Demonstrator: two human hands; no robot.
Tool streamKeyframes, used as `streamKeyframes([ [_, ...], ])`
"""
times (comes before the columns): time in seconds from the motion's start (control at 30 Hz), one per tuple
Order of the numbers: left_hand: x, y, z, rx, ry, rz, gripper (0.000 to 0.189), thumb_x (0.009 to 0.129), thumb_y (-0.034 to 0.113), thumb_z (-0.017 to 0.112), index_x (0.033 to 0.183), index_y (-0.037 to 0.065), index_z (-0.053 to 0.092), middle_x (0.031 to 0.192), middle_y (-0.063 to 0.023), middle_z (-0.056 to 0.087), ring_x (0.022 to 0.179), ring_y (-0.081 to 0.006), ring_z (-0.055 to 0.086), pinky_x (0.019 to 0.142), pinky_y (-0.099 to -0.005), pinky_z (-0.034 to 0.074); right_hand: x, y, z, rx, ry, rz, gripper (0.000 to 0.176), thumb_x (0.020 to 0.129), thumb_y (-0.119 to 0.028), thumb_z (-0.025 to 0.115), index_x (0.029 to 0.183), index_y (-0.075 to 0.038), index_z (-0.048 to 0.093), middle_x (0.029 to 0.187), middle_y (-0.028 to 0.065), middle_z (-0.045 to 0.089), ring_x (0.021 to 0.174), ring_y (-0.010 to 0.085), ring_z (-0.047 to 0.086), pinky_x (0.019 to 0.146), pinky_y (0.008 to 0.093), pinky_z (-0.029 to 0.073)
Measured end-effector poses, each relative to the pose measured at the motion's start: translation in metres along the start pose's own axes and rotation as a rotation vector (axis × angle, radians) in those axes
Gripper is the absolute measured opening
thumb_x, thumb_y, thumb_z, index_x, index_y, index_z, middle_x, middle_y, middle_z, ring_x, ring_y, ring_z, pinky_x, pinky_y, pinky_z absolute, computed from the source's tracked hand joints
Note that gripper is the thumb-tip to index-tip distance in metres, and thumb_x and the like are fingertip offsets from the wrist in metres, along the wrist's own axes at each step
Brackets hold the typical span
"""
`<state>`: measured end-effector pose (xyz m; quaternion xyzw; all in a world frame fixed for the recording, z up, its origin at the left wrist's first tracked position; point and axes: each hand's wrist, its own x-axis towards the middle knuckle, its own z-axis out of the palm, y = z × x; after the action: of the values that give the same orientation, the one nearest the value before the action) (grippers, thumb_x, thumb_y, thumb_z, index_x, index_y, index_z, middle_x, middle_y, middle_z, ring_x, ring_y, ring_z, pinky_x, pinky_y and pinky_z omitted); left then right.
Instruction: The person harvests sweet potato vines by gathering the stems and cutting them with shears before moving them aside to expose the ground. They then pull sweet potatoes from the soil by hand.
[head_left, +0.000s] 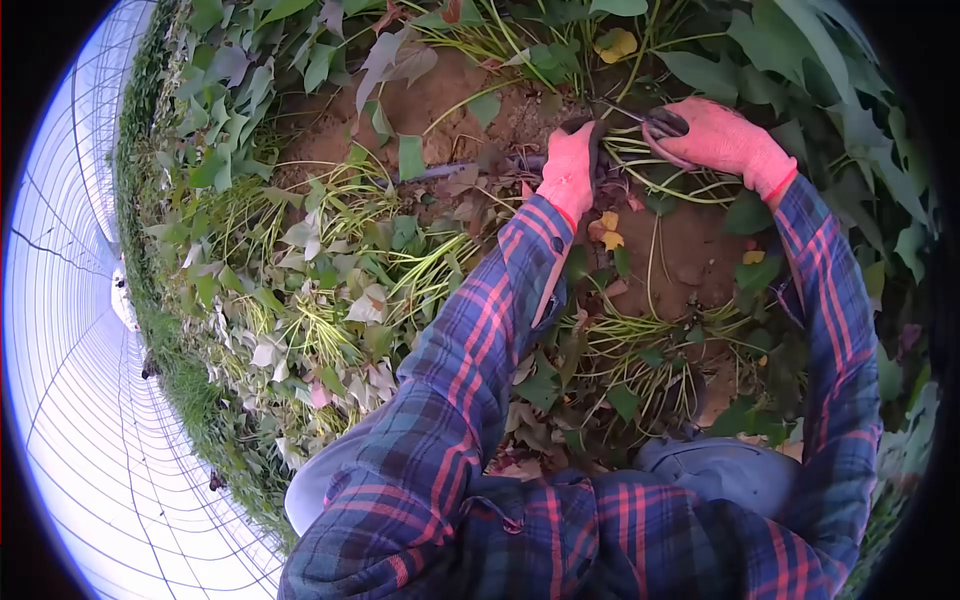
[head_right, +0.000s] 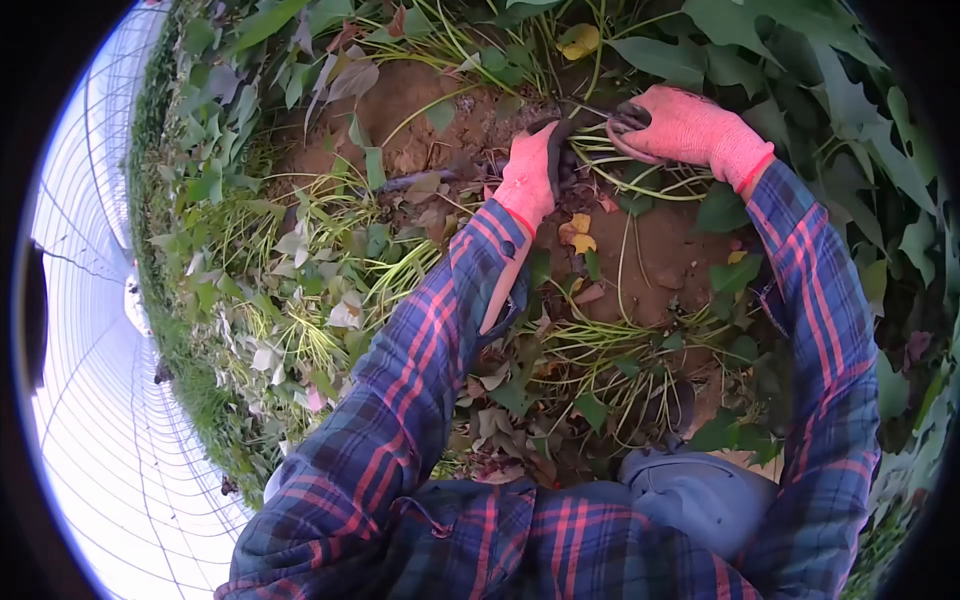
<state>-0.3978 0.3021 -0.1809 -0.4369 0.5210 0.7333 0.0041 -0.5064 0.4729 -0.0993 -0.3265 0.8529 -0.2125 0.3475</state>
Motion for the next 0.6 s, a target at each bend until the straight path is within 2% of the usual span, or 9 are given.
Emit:
streamKeyframes([
  [0.03, -0.006, 0.004, -0.002, -0.025, -0.064, -0.1, 0.032, 0.084, 0.019, 0.065, 0.111, 0.004, 0.06, 0.087, -0.0075, 0.065, 0.069, -0.018, 0.062, 0.056, -0.0295, 0.051, 0.003, 0.003, 0.0, 0.005, -0.016, -0.064, 0.033, 0.082, -0.037, 0.057, 0.089, -0.005, 0.062, 0.07, 0.0083, 0.06, 0.065, 0.0206, 0.056, 0.067, 0.0328, 0.046],
  [0.07, 0.004, -0.01, -0.006, -0.091, -0.132, -0.002, 0.03, 0.084, 0.018, 0.065, 0.11, 0.004, 0.061, 0.086, -0.0065, 0.064, 0.069, -0.0168, 0.061, 0.056, -0.0289, 0.051, 0.007, 0.006, -0.001, 0.008, -0.021, -0.067, 0.033, 0.082, -0.037, 0.057, 0.089, -0.005, 0.062, 0.07, 0.0083, 0.06, 0.065, 0.0206, 0.056, 0.067, 0.0328, 0.046],
  [0.13, 0.0, -0.01, -0.005, -0.112, -0.124, 0.01, 0.029, 0.084, 0.018, 0.065, 0.109, 0.004, 0.062, 0.086, -0.006, 0.065, 0.069, -0.0165, 0.061, 0.057, -0.0286, 0.051, 0.013, 0.004, -0.006, -0.058, -0.208, -0.088, 0.036, 0.084, -0.039, 0.056, 0.088, -0.004, 0.064, 0.069, 0.009, 0.061, 0.063, 0.0199, 0.055, 0.066, 0.0329, 0.045],
  [0.2, -0.001, -0.012, -0.004, -0.13, -0.119, 0.025, 0.027, 0.085, 0.018, 0.065, 0.108, 0.003, 0.063, 0.085, -0.0055, 0.065, 0.069, -0.0163, 0.061, 0.057, -0.0283, 0.051, 0.013, 0.002, -0.007, -0.009, -0.185, -0.071, 0.039, 0.085, -0.041, 0.056, 0.088, -0.003, 0.064, 0.068, 0.0101, 0.061, 0.062, 0.0206, 0.054, 0.066, 0.0333, 0.045],
  [0.27, 0.0, -0.014, 0.0, -0.088, -0.034, 0.031, 0.02, 0.088, 0.013, 0.061, 0.103, 0.002, 0.066, 0.087, -0.0019, 0.065, 0.07, -0.0118, 0.057, 0.062, -0.0259, 0.047, 0.016, 0.003, -0.004, 0.042, -0.158, -0.053, 0.041, 0.086, -0.043, 0.056, 0.089, -0.003, 0.065, 0.068, 0.0112, 0.062, 0.061, 0.0212, 0.054, 0.066, 0.0338, 0.046],
  [0.37, 0.01, -0.029, -0.004, -0.132, -0.072, 0.11, 0.021, 0.087, 0.013, 0.06, 0.104, 0.001, 0.065, 0.09, -0.0026, 0.066, 0.073, -0.012, 0.058, 0.067, -0.0265, 0.047, 0.024, 0.011, 0.001, 0.02, -0.112, -0.054, 0.044, 0.087, -0.047, 0.057, 0.092, -0.004, 0.067, 0.067, 0.0113, 0.062, 0.06, 0.0208, 0.053, 0.066, 0.0343, 0.045],
  [0.5, 0.015, -0.035, -0.004, -0.048, -0.04, 0.181, 0.023, 0.086, 0.013, 0.063, 0.106, 0.002, 0.065, 0.087, -0.0043, 0.066, 0.069, -0.0137, 0.059, 0.06, -0.0264, 0.049, 0.027, 0.001, -0.001, -0.015, -0.129, -0.068, 0.045, 0.085, -0.049, 0.06, 0.091, -0.005, 0.069, 0.07, 0.0075, 0.064, 0.063, 0.0174, 0.054, 0.066, 0.0335, 0.046],
  [0.57, 0.013, -0.031, -0.004, -0.01, -0.072, 0.175, 0.023, 0.086, 0.014, 0.063, 0.107, 0.002, 0.065, 0.087, -0.0042, 0.066, 0.069, -0.0133, 0.059, 0.06, -0.0263, 0.05, 0.021, -0.01, -0.002, 0.188, -0.165, 0.08, 0.046, 0.085, -0.05, 0.061, 0.091, -0.004, 0.068, 0.073, 0.0067, 0.064, 0.065, 0.016, 0.054, 0.066, 0.0328, 0.046],
  [0.6, 0.014, -0.031, -0.003, -0.007, -0.079, 0.177, 0.023, 0.086, 0.014, 0.063, 0.107, 0.002, 0.065, 0.087, -0.0042, 0.066, 0.069, -0.0133, 0.059, 0.06, -0.0263, 0.05, 0.025, -0.011, 0.004, 0.19, -0.109, 0.007, 0.046, 0.085, -0.049, 0.061, 0.089, -0.004, 0.066, 0.074, 0.0055, 0.063, 0.067, 0.0141, 0.053, 0.066, 0.0324, 0.045],
])
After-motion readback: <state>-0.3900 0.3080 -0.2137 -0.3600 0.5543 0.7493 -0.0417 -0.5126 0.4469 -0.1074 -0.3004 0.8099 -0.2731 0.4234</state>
